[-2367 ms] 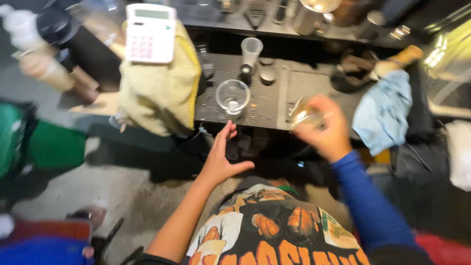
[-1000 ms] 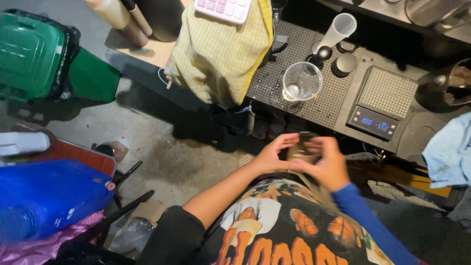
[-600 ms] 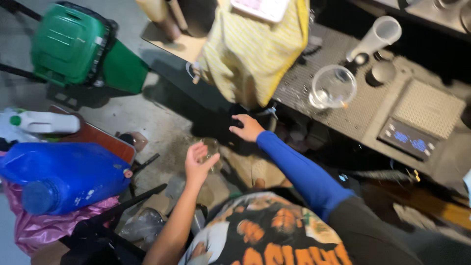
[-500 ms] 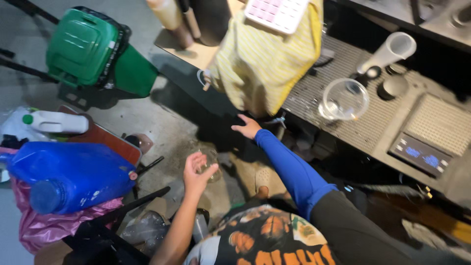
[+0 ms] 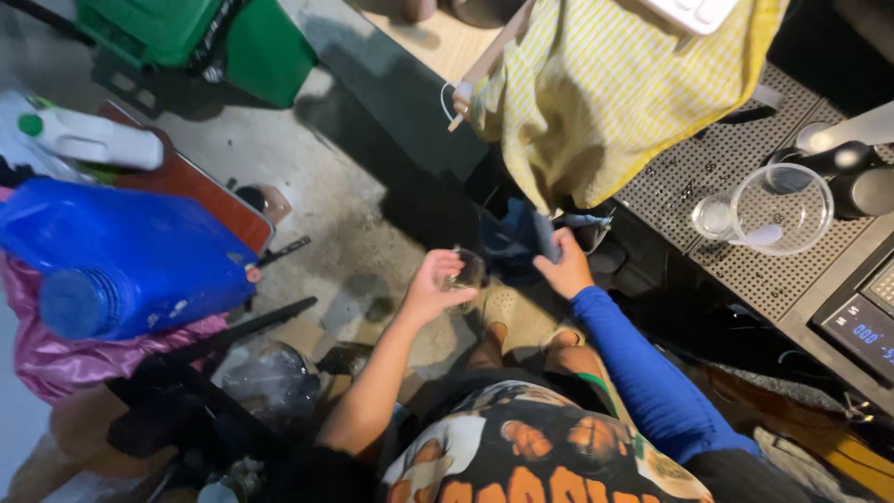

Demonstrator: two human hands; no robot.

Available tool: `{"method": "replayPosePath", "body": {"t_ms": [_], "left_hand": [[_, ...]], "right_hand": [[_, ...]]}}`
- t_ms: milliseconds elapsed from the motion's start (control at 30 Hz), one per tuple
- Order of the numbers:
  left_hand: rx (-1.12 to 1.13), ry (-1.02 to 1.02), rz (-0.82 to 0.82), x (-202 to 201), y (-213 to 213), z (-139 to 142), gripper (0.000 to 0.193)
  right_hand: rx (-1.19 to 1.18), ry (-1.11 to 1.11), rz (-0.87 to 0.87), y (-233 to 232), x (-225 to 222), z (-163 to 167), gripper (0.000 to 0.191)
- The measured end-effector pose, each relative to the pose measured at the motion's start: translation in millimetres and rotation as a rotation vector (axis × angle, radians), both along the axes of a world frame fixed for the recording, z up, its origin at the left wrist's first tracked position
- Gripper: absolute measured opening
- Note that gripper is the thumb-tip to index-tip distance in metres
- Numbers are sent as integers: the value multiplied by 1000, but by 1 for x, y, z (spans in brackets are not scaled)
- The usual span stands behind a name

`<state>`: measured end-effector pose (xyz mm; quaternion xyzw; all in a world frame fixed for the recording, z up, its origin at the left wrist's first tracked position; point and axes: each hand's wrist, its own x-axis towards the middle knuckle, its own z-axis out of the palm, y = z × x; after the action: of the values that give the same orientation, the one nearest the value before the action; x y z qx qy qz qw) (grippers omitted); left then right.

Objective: The person scoops coffee powder into a portafilter, levels and tamps the grounds, then attaches the portafilter to an espresso machine. They wipe the machine and counter, then pour a white liquid into a glass on a scale.

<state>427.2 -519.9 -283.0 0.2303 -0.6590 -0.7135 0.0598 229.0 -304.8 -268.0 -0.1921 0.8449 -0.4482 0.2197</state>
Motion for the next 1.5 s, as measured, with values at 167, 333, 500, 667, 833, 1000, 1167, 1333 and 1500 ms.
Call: {"method": "replayPosePath", "body": {"t_ms": [167, 333, 500, 667, 833, 1000, 1167, 1333, 1500], "left_hand": [[12, -119, -357, -44, 7, -7, 81], [15, -128, -611, -72, 16, -4, 78], [-176, -7, -877, -66, 56, 3, 73], [123, -64, -826, -43, 89, 17, 72], [762, -38, -600, -30, 64, 36, 79], [1032, -23, -399, -20, 40, 62, 80], [1194, 83, -329, -22, 39, 82, 86], [966, 56, -220, -36, 19, 85, 82], [431, -93, -416, -47, -3, 75, 64]], "right_hand": [[124, -217, 4, 44, -24, -17, 39], [13, -927, -229, 68, -28, -16, 49], [-570, -1452, -326, 72, -30, 13, 54], [-605, -1446, -223, 58, -41, 43, 80], [-697, -1451, -125, 69, -19, 51, 100], [-136, -1225, -342, 81, 37, 33, 89], [-344, -348, 253, 71, 55, 21, 30], [-681, -999, -38, 65, 35, 39, 14], [-513, -996, 197, 59, 18, 119, 26]]}}
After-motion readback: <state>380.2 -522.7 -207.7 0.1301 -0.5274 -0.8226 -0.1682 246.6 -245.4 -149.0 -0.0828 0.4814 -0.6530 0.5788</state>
